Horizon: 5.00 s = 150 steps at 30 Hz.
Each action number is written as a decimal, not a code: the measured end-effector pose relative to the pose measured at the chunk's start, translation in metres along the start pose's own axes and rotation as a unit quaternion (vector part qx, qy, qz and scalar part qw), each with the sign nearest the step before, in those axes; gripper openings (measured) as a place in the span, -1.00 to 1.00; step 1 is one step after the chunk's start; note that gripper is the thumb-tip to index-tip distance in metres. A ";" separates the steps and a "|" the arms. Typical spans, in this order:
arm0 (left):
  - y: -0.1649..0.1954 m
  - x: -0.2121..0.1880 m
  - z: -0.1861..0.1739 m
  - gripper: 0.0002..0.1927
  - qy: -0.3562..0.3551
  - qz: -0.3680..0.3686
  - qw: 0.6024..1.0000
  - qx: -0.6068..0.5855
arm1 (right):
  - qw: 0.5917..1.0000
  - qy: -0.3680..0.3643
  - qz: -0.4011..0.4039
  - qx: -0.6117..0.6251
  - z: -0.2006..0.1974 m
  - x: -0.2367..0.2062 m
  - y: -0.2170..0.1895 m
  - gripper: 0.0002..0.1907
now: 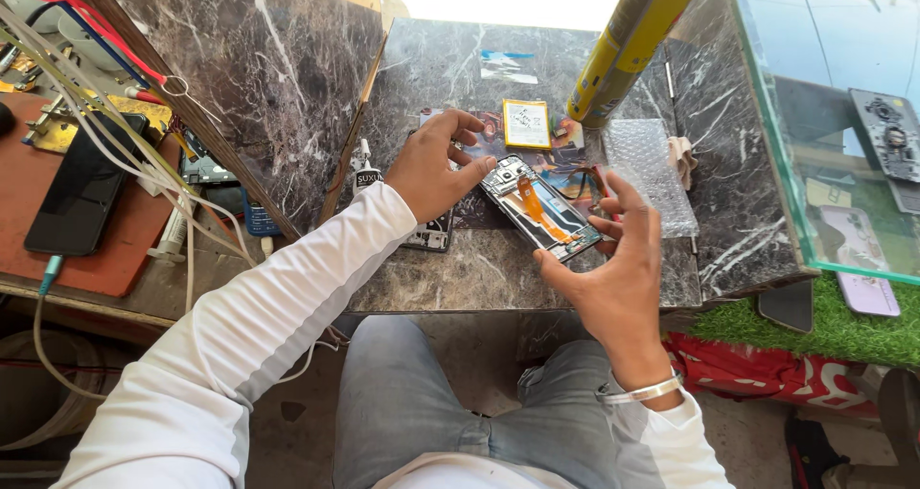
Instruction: The person uses tweezers to lift and reseat a ribbon cable and small connectors on a disassembled smartphone chassis. They briefly handle a cracked phone and a battery, then continue adjusting internal components with tweezers.
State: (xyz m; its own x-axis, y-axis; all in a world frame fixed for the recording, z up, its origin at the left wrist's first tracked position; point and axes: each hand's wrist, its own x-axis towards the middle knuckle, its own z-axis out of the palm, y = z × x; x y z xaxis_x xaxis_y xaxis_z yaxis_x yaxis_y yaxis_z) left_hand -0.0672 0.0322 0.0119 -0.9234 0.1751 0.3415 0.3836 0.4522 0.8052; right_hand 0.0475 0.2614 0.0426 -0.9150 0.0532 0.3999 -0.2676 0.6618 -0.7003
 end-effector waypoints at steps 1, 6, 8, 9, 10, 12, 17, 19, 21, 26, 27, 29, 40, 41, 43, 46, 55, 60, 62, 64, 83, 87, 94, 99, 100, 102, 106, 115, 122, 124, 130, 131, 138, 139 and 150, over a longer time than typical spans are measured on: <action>-0.005 0.003 -0.003 -0.51 -0.005 -0.006 1.000 -0.006 | 1.000 0.006 -0.003 0.005 0.005 0.004 0.002 0.06; -0.017 0.018 -0.009 -0.47 -0.030 -0.045 0.998 0.008 | 0.997 0.030 -0.010 0.071 0.027 0.026 0.016 -0.12; -0.020 0.023 -0.007 -0.45 -0.044 -0.074 0.996 0.016 | 0.995 0.025 -0.006 0.098 0.031 0.030 0.024 -0.18; -0.021 0.024 -0.006 -0.46 -0.044 -0.075 0.996 0.012 | 0.993 0.022 0.011 0.117 0.032 0.031 0.028 -0.18; -0.023 0.026 -0.004 -0.46 -0.043 -0.075 0.996 0.007 | 0.990 0.019 0.027 0.136 0.034 0.031 0.031 -0.18; -0.028 0.028 -0.002 -0.47 -0.036 -0.071 0.997 0.004 | 0.984 0.024 0.030 0.172 0.035 0.031 0.037 -0.20; -0.041 0.036 0.006 -0.46 -0.051 -0.135 0.977 -0.158 | 0.965 0.050 -0.023 0.256 0.031 0.027 0.048 -0.27; -0.044 0.036 0.009 -0.47 -0.059 -0.175 0.941 -0.284 | 0.963 0.063 -0.025 0.262 0.027 0.025 0.051 -0.26; -0.046 0.035 0.010 -0.48 -0.061 -0.205 0.895 -0.393 | 0.958 0.076 -0.037 0.275 0.025 0.024 0.052 -0.25; -0.049 0.031 0.011 -0.50 -0.056 -0.270 0.792 -0.544 | 0.944 0.097 -0.086 0.302 0.030 0.025 0.053 -0.26; -0.049 0.032 0.011 -0.50 -0.052 -0.277 0.785 -0.551 | 0.945 0.099 -0.088 0.300 0.031 0.024 0.053 -0.26; -0.051 0.035 0.008 -0.51 -0.042 -0.288 0.772 -0.565 | 0.945 0.101 -0.094 0.296 0.037 0.026 0.055 -0.25; -0.052 0.034 0.003 -0.32 -0.041 -0.195 0.779 -0.594 | 0.936 0.070 -0.113 0.325 0.081 0.020 0.065 -0.25; -0.053 0.034 0.004 -0.31 -0.040 -0.194 0.787 -0.585 | 0.939 0.067 -0.112 0.318 0.086 0.019 0.065 -0.26; -0.059 0.035 0.006 -0.34 -0.046 -0.180 0.788 -0.587 | 0.951 0.066 -0.109 0.282 0.093 0.019 0.065 -0.29; -0.068 0.037 0.006 -0.40 -0.044 -0.194 0.816 -0.543 | 0.962 0.049 -0.119 0.243 0.096 0.023 0.066 -0.34; -0.075 0.041 0.011 -0.47 -0.038 -0.187 0.866 -0.461 | 0.975 0.063 -0.210 0.024 0.076 0.045 0.052 -0.69; -0.061 0.044 0.021 -0.48 -0.045 -0.188 0.874 -0.445 | 0.979 0.001 -0.197 -0.055 0.059 0.074 0.045 -0.72; -0.054 0.043 0.021 -0.48 -0.046 -0.184 0.880 -0.435 | 0.969 -0.001 -0.225 -0.098 0.057 0.080 0.041 -0.70; -0.050 0.044 0.019 -0.48 -0.050 -0.179 0.874 -0.449 | 0.968 0.021 -0.229 -0.102 0.059 0.083 0.039 -0.73; -0.051 0.058 0.037 -0.45 -0.069 -0.194 0.878 -0.431 | 0.965 0.051 -0.254 -0.050 0.063 0.099 0.071 -0.72; -0.061 0.057 0.034 -0.43 -0.067 -0.193 0.876 -0.437 | 0.974 0.025 -0.223 -0.042 0.075 0.097 0.072 -0.78; -0.074 0.055 0.030 -0.45 -0.059 -0.186 0.874 -0.445 | 0.983 0.012 -0.184 0.008 0.088 0.089 0.058 -0.83; -0.074 0.053 0.028 -0.44 -0.057 -0.176 0.869 -0.459 | 0.982 0.025 -0.188 0.015 0.097 0.085 0.049 -0.74; -0.074 0.052 0.028 -0.44 -0.057 -0.178 0.871 -0.454 | 0.981 0.027 -0.193 0.010 0.099 0.085 0.047 -0.73; -0.074 0.052 0.027 -0.44 -0.057 -0.178 0.871 -0.455 | 0.980 0.027 -0.198 0.006 0.102 0.086 0.046 -0.73; -0.078 0.051 0.026 -0.44 -0.059 -0.175 0.867 -0.463 | 0.982 0.017 -0.188 0.015 0.110 0.088 0.043 -0.75; -0.093 0.047 0.019 -0.45 -0.061 -0.164 0.862 -0.475 | 0.980 0.019 -0.197 0.023 0.124 0.085 0.034 -0.72; -0.094 0.045 0.017 -0.45 -0.065 -0.166 0.861 -0.476 | 0.980 0.021 -0.200 0.005 0.125 0.083 0.033 -0.71; -0.094 0.046 0.017 -0.44 -0.066 -0.166 0.860 -0.478 | 0.978 0.022 -0.208 0.002 0.126 0.083 0.034 -0.72; -0.095 0.046 0.016 -0.43 -0.065 -0.165 0.864 -0.471 | 0.979 0.016 -0.205 0.002 0.128 0.082 0.034 -0.72; -0.095 0.046 0.016 -0.42 -0.064 -0.165 0.865 -0.471 | 0.979 0.016 -0.205 0.003 0.128 0.082 0.034 -0.72; -0.096 0.044 0.015 -0.43 -0.058 -0.170 0.868 -0.463 | 0.975 0.018 -0.220 0.004 0.131 0.081 0.030 -0.72; -0.096 0.044 0.015 -0.43 -0.055 -0.169 0.867 -0.466 | 0.978 0.016 -0.209 0.017 0.130 0.081 0.030 -0.71; -0.107 0.043 0.012 -0.46 -0.064 -0.170 0.866 -0.465 | 0.962 -0.116 -0.055 0.243 0.130 0.092 0.052 -0.64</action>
State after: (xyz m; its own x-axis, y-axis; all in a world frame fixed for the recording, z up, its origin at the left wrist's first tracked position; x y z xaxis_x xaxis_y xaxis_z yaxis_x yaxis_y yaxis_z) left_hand -0.1484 0.0018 -0.0648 -0.9559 0.2936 -0.0003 -0.1213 -0.3939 0.9111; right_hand -0.0896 0.2037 -0.0344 -0.9012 -0.2023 0.3834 -0.4237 0.2244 -0.8776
